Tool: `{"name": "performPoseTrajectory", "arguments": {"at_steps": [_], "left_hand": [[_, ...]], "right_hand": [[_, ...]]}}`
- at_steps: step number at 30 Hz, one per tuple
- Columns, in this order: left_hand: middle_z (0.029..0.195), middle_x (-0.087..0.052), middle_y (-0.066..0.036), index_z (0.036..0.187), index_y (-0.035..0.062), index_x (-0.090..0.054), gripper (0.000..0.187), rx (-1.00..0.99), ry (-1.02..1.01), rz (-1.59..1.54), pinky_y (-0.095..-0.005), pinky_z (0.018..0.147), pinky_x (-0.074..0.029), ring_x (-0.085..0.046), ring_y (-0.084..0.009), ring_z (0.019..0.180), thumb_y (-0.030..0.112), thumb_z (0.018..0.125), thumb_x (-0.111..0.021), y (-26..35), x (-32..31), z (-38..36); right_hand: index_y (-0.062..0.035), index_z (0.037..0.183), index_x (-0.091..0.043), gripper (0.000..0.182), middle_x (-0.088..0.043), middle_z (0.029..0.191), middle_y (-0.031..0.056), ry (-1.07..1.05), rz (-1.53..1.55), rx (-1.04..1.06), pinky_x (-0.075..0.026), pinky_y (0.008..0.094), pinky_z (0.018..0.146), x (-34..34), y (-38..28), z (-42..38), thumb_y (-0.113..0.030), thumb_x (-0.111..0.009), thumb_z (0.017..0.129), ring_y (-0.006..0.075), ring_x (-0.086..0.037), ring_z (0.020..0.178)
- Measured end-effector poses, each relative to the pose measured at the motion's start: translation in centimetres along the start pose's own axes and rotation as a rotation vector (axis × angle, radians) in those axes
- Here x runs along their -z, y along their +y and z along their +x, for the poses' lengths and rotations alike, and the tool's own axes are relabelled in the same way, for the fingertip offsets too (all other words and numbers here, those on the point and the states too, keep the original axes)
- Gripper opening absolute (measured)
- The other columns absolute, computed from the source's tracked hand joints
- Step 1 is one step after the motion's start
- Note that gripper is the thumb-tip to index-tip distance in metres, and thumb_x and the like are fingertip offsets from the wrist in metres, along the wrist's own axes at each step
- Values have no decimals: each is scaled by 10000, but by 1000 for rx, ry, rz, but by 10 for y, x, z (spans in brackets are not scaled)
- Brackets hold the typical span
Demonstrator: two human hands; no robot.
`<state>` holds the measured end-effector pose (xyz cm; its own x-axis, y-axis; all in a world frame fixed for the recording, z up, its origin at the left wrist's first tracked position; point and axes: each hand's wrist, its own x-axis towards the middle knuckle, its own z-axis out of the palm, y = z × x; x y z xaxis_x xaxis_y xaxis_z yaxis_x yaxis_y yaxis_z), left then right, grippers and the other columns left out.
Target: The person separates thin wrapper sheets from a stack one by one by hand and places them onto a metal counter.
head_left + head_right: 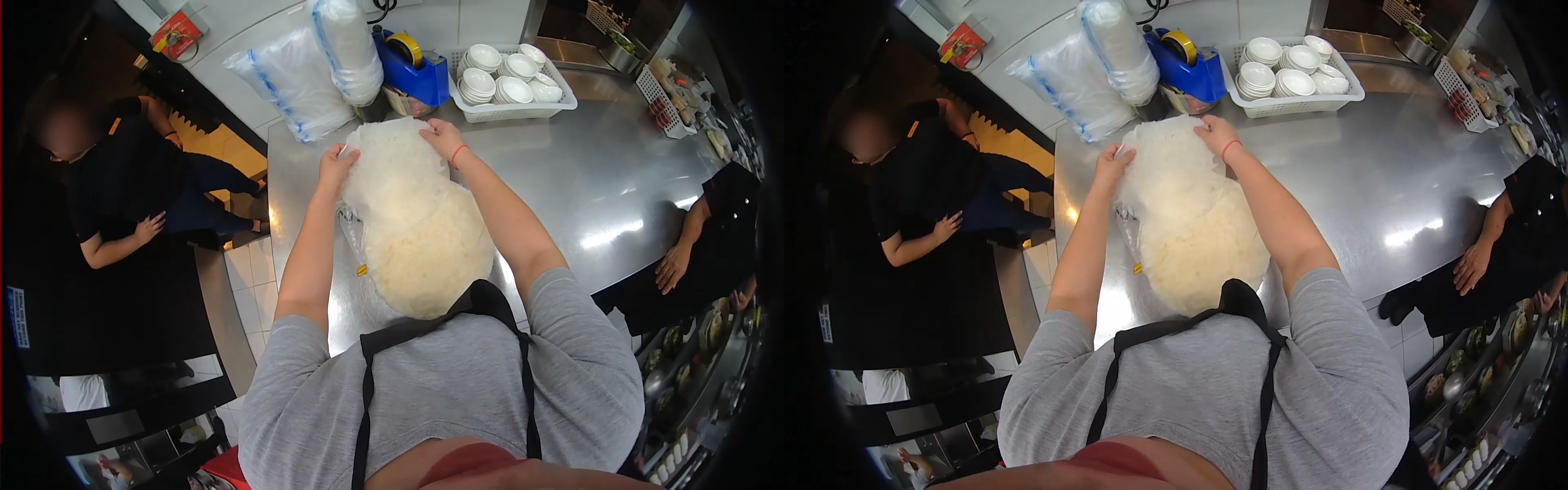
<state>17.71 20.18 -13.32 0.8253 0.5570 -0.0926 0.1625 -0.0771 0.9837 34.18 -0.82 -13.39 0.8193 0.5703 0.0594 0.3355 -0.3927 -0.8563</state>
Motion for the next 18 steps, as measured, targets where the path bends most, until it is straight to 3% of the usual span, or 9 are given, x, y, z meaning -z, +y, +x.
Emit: {"name": "performPoseTrajectory", "arguments": {"at_steps": [3, 5, 6, 8, 9, 11, 13, 17, 18], "left_hand": [[839, -626, -66, 959, 20, -574, 282, -20, 50, -28, -283, 649, -468, -579, -145, 692, 143, 741, -702, 3, 2, 24], [996, -583, -127, 1047, 28, -539, 400, -185, 230, 458, -340, 768, -447, -565, -225, 881, 177, 718, -713, -11, 6, 38], [996, -583, -127, 1047, 28, -539, 400, -181, 230, 459, -340, 768, -447, -565, -225, 881, 177, 718, -713, -6, 2, 27], [1143, -483, -156, 1151, 53, -476, 540, -421, 455, 784, -400, 887, -376, -458, -295, 1072, 200, 690, -716, 22, -14, -8], [1143, -483, -156, 1151, 53, -476, 540, -424, 450, 785, -400, 887, -376, -458, -295, 1072, 200, 690, -716, 30, -21, -24], [1186, -431, -130, 1196, 95, -438, 590, -608, 214, 751, -414, 916, -342, -401, -302, 1124, 216, 683, -703, 40, -38, -60], [1150, -469, -102, 1166, 101, -467, 509, -504, -33, 958, -418, 899, -345, -427, -283, 1100, 237, 718, -666, 41, -55, -103], [1158, -489, -88, 1143, 111, -496, 398, -539, -161, 962, -426, 898, -336, -441, -293, 1086, 257, 787, -596, -5, -71, -115], [1166, -490, -87, 1133, 122, -509, 372, -530, -92, 1006, -435, 900, -329, -440, -292, 1089, 261, 797, -585, -4, -75, -114]], "right_hand": [[-27, 915, -583, 354, -617, 796, 161, 40, -75, 43, -452, 369, 695, 14, -9, 12, -344, -626, 763, 312, -591, 766], [-44, 985, -579, 418, -624, 887, 156, 62, -115, 10, -449, 372, 784, 21, -6, 13, -397, -620, 764, 307, -590, 882], [-44, 985, -579, 418, -624, 887, 156, 58, -114, 7, -449, 372, 784, 22, 0, 9, -397, -620, 764, 307, -590, 882], [-49, 1030, -571, 477, -606, 986, 149, 200, -233, -29, -427, 370, 852, 28, 19, 1, -440, -614, 760, 293, -554, 995], [-44, 1042, -573, 512, -574, 1082, 149, 154, -201, -63, -423, 368, 851, 32, 31, -9, -467, -609, 756, 286, -530, 1032], [-32, 979, -579, 475, -577, 938, 116, -48, -238, -94, -444, 339, 724, 46, 53, -44, -438, -641, 741, 237, -546, 836], [-29, 942, -581, 449, -562, 856, 104, -16, -329, -11, -442, 338, 699, 53, 53, -101, -400, -674, 708, 232, -536, 781], [-36, 874, -583, 416, -544, 789, 100, 155, -375, 20, -444, 344, 697, 51, 40, -190, -367, -709, 655, 257, -533, 767], [-33, 873, -578, 427, -555, 836, 117, 62, -360, -60, -440, 367, 736, 54, 37, -199, -383, -697, 659, 282, -536, 832]]}}
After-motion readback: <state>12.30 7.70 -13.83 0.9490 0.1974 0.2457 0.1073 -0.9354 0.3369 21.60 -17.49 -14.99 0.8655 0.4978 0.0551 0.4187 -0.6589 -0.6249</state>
